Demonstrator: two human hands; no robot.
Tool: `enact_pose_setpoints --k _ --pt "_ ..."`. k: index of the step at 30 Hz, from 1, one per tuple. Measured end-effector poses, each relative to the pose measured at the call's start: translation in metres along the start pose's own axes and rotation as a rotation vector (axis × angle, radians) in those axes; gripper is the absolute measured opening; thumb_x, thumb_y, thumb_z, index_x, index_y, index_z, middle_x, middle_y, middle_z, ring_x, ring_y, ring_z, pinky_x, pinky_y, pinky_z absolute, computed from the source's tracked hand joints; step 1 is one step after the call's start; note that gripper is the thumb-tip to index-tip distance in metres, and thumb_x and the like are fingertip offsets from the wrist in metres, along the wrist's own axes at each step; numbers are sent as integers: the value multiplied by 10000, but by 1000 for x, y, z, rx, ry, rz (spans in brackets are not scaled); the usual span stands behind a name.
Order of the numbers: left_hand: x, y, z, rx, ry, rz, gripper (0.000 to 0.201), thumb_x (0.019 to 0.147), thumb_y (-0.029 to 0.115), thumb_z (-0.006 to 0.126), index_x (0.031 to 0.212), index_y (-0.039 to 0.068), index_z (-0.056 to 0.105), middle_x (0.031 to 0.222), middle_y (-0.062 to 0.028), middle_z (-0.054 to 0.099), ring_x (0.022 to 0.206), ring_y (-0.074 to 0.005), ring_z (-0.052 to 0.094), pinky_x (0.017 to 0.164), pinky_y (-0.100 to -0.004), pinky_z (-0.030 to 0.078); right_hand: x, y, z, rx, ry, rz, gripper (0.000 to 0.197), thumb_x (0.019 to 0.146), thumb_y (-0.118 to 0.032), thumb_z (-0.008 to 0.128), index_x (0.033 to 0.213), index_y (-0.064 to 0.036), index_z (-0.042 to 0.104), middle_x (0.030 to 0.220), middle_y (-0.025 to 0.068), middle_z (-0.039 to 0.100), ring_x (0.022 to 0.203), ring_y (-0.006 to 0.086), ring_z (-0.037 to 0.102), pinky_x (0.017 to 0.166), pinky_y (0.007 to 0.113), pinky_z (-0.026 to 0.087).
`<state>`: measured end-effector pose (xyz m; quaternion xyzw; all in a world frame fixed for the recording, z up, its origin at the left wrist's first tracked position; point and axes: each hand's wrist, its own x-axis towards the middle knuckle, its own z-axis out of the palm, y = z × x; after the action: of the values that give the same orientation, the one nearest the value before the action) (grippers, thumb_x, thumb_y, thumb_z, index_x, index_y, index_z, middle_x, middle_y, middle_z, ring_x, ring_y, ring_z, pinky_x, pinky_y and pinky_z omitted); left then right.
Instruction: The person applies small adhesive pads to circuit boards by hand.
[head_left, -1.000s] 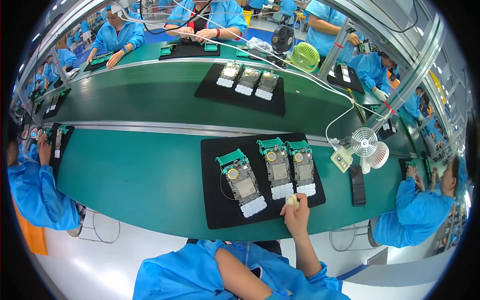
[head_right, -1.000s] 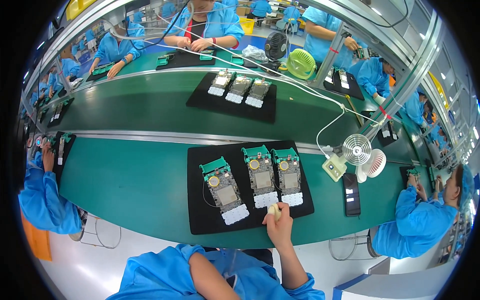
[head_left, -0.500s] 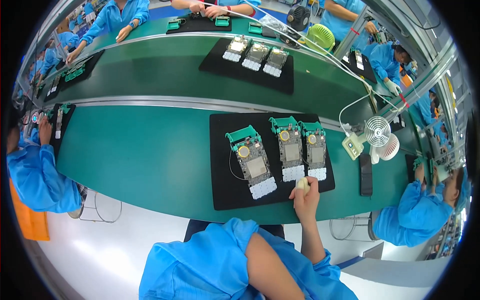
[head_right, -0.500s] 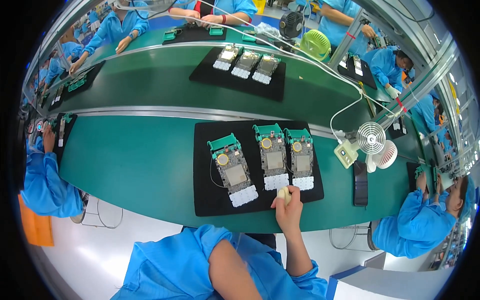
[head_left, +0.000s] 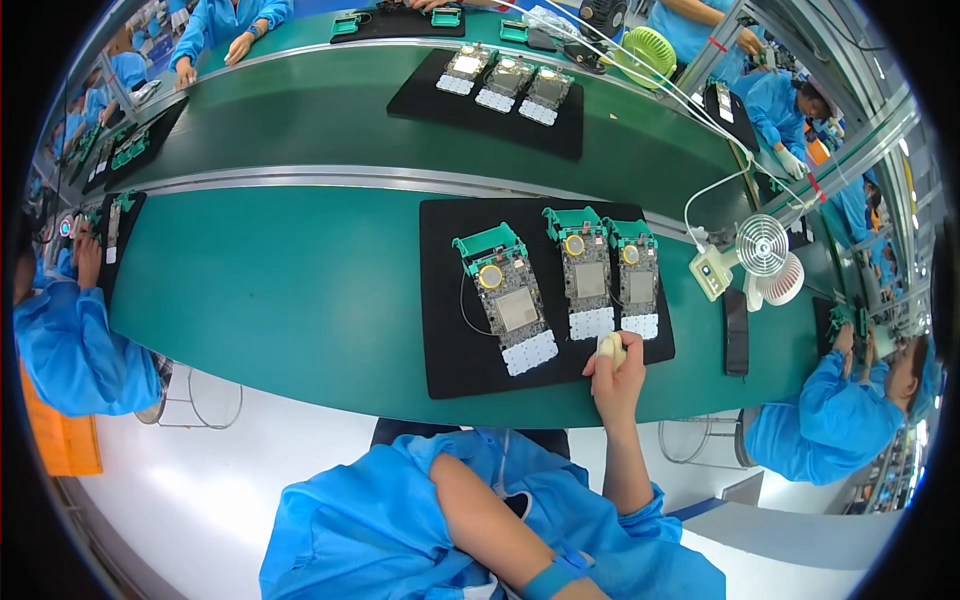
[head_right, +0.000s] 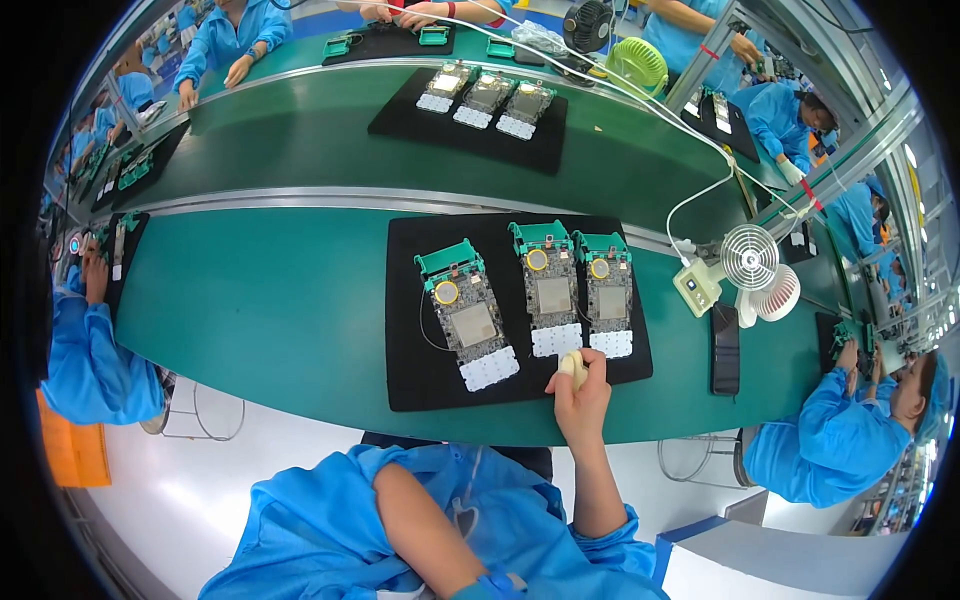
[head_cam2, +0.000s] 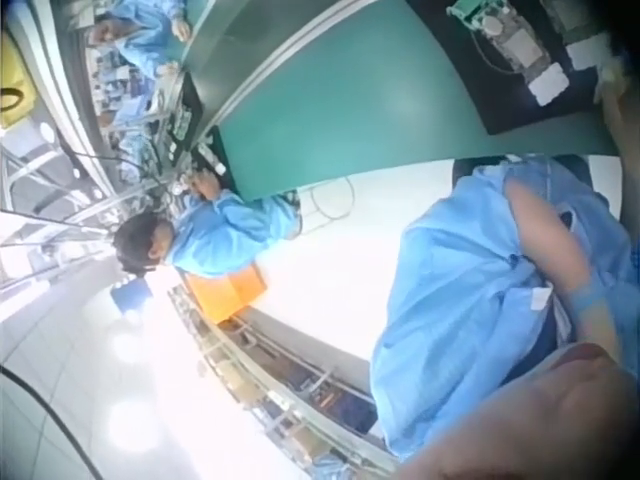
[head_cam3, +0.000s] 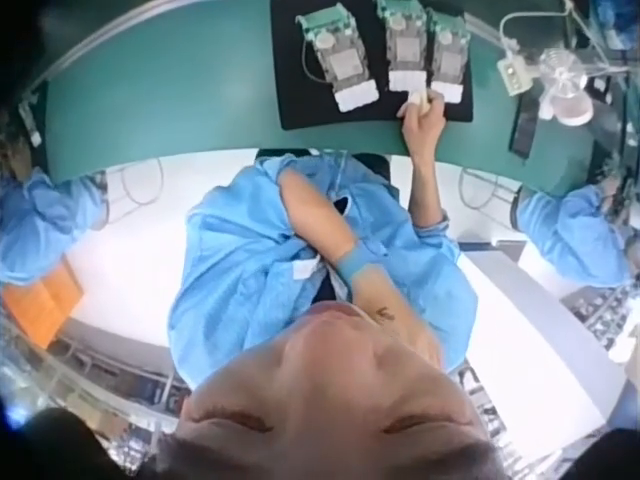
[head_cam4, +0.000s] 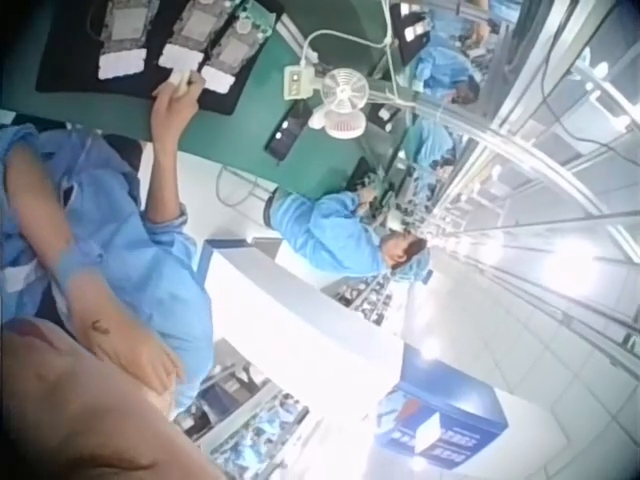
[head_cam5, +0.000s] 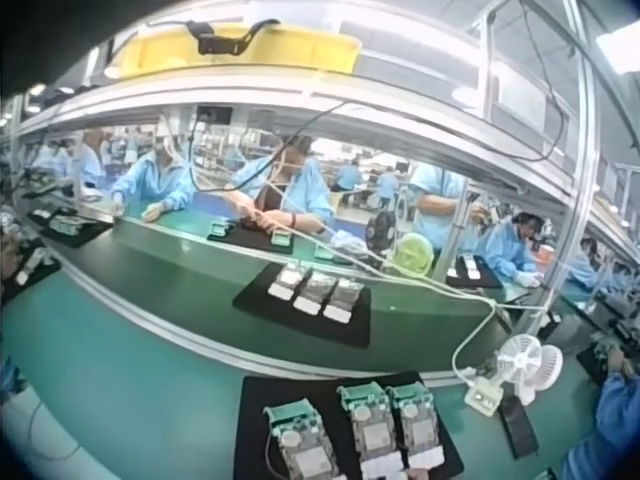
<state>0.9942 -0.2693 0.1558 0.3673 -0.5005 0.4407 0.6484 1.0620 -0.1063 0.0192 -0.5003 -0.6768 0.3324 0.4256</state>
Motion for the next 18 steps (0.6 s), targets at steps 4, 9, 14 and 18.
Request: enact_pose_setpoints --k 4,9,14,18 --pt "-5 49 -10 23 135 -690 693 839 548 532 1211 -35 485 1253 -180 501 1141 -376 456 974 -510 324 -4 -13 3 102 16 56 114 886 -12 434 989 -16 387 636 73 566 414 57 435 389 183 345" --pt "-47 169 -46 1794 501 -806 375 768 73 582 1137 11 550 1176 -163 553 1063 -351 523 907 -427 409 -4 -6 1 140 59 -38 88 918 -45 447 994 -7 426 869 86 583 654 83 558 553 201 461" --pt "-70 252 -73 2458 552 -1016 447 779 -116 458 1206 10 504 1299 -177 462 1212 -367 431 1000 -415 376 0 -17 0 97 -136 -36 128 894 1 463 1020 -2 442 950 111 573 810 131 597 676 246 518" --pt "-83 268 -91 2221 445 -1231 444 797 -49 532 1232 22 479 1347 -176 415 1267 -350 375 1011 -405 365 17 -38 16 87 -319 -46 137 901 -8 450 1031 1 407 954 134 607 807 158 626 693 276 521"
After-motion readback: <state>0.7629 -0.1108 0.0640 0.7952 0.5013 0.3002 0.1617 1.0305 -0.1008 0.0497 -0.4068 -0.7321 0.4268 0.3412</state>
